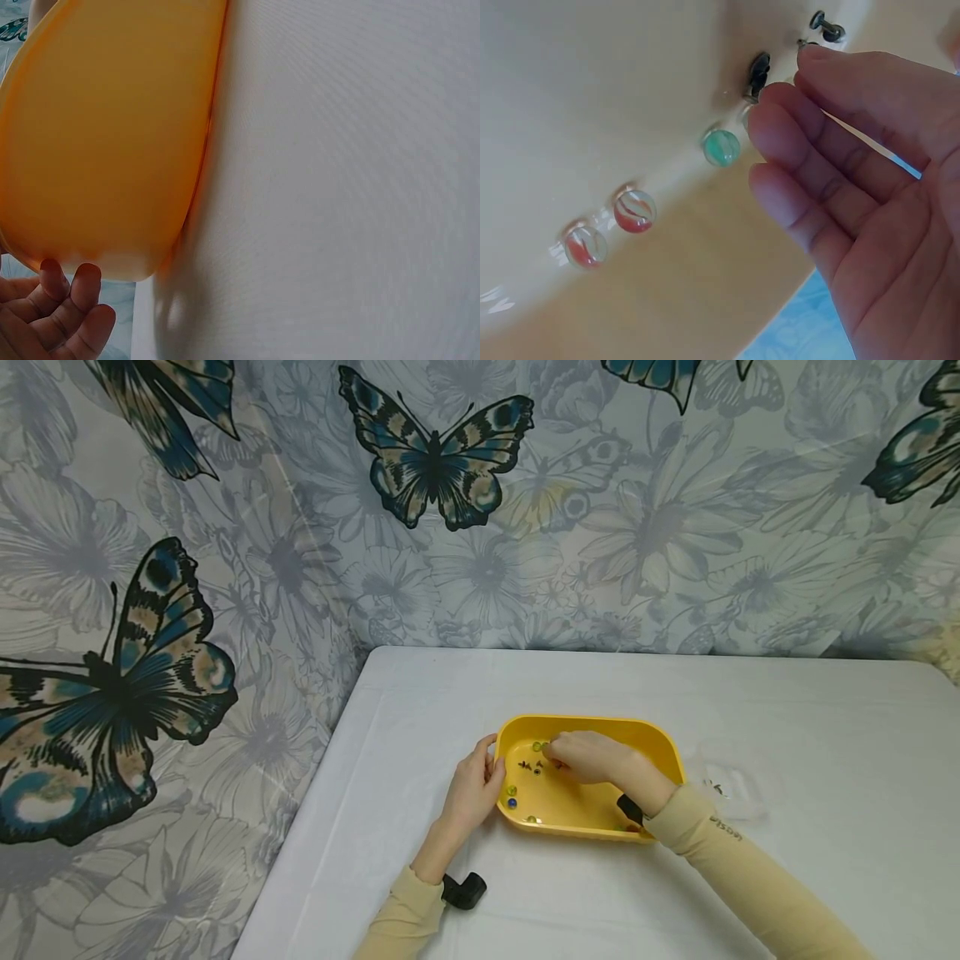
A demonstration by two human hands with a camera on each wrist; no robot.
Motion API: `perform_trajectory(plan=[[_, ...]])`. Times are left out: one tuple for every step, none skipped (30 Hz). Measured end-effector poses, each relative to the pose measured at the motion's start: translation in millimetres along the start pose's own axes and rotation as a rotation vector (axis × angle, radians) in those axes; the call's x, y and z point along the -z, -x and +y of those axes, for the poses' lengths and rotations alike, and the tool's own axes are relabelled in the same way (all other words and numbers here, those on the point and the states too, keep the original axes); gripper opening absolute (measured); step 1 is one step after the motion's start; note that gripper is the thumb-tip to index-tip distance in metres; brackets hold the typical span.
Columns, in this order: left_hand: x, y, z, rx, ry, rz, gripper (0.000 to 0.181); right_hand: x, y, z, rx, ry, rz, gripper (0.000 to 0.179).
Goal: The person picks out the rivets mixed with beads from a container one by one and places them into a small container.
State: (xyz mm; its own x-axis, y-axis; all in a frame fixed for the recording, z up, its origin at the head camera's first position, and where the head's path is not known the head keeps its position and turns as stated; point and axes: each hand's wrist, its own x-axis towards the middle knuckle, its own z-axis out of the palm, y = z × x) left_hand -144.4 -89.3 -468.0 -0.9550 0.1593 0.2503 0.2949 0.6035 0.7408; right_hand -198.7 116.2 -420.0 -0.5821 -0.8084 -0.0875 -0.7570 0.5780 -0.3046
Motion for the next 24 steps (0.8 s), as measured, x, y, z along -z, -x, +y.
perform_trajectory(plan=[[0.0,0.0,-0.1,0.0,0.0,0.0,0.038,-0.2,-0.1,-0.1,0.004,0.001,0.003,0.026],[0.0,0.0,-0.1,0.0,0.001,0.0,0.039,-0.4,-0.1,-0.2,0.006,0.002,0.004,0.026],[0.1,0.1,-0.1,0.0,0.002,0.0,0.039,-0.8,-0.1,0.0,0.009,0.0,0.006,0.026],[0.1,0.1,0.0,0.001,0.003,-0.001,0.039,-1.1,-0.3,0.3,0.011,-0.002,0.006,0.026],[0.2,0.1,-0.1,0.002,0.004,-0.001,0.039,-1.7,-0.5,0.8,0.015,-0.002,0.008,0.026],[0.3,0.1,0.0,0.003,0.004,-0.002,0.039,-2.0,-0.9,1.1,0.009,-0.006,0.005,0.026],[0.4,0.1,0.0,0.005,0.004,-0.002,0.039,-2.2,-1.2,1.3,0.008,-0.007,0.002,0.025],[0.5,0.1,0.0,0.007,0.004,-0.002,0.039,-2.6,-1.7,1.5,0.004,-0.007,-0.004,0.024],[0.5,0.1,0.0,0.01,0.005,-0.004,0.039,-3.2,-2.3,2.2,0.004,-0.003,-0.005,0.023],[0.6,0.1,0.0,0.013,0.006,-0.004,0.039,-3.5,-2.9,2.1,0.0,-0.003,-0.01,0.023],[0.6,0.1,0.1,0.016,0.006,-0.006,0.039,-4.0,-3.4,2.3,-0.003,-0.001,-0.014,0.022],[0.7,0.1,0.1,0.019,0.006,-0.006,0.039,-4.1,-4.1,2.1,-0.008,-0.003,-0.018,0.021],[0.7,0.2,0.2,0.023,0.007,-0.008,0.039,-4.6,-4.7,2.2,-0.009,-0.003,-0.021,0.02],[0.9,0.2,0.4,0.025,0.008,-0.009,0.039,-5.0,-5.3,2.1,-0.01,-0.003,-0.023,0.019],[1.0,0.2,0.5,0.026,0.009,-0.01,0.039,-5.4,-6.0,2.1,-0.011,-0.003,-0.024,0.019],[1.1,0.3,0.6,0.028,0.011,-0.011,0.039,-5.5,-6.4,1.7,-0.015,-0.005,-0.027,0.019],[1.1,0.3,0.6,0.029,0.011,-0.012,0.039,-5.9,-6.8,1.8,-0.011,-0.002,-0.024,0.019],[1.0,0.3,0.6,0.029,0.01,-0.013,0.039,-6.1,-7.2,1.8,-0.011,0.001,-0.023,0.019],[1.0,0.3,0.7,0.029,0.01,-0.013,0.039,-6.5,-7.4,2.0,-0.008,0.009,-0.021,0.02],[1.0,0.2,0.7,0.027,0.009,-0.012,0.039,-6.6,-7.4,1.9,-0.005,0.015,-0.017,0.02],[0.9,0.1,0.6,0.024,0.008,-0.012,0.039,-6.8,-7.4,2.1,-0.003,0.023,-0.013,0.021],[0.8,0.0,0.7,0.021,0.008,-0.01,0.039,-6.8,-7.3,2.1,-0.002,0.027,-0.011,0.021],[0.8,0.0,0.8,0.018,0.007,-0.01,0.039,-7.0,-7.2,2.3,0.0,0.033,-0.009,0.022],[0.9,-0.1,0.9,0.015,0.007,-0.009,0.039,-7.1,-7.1,2.4,-0.005,0.036,-0.011,0.022]])
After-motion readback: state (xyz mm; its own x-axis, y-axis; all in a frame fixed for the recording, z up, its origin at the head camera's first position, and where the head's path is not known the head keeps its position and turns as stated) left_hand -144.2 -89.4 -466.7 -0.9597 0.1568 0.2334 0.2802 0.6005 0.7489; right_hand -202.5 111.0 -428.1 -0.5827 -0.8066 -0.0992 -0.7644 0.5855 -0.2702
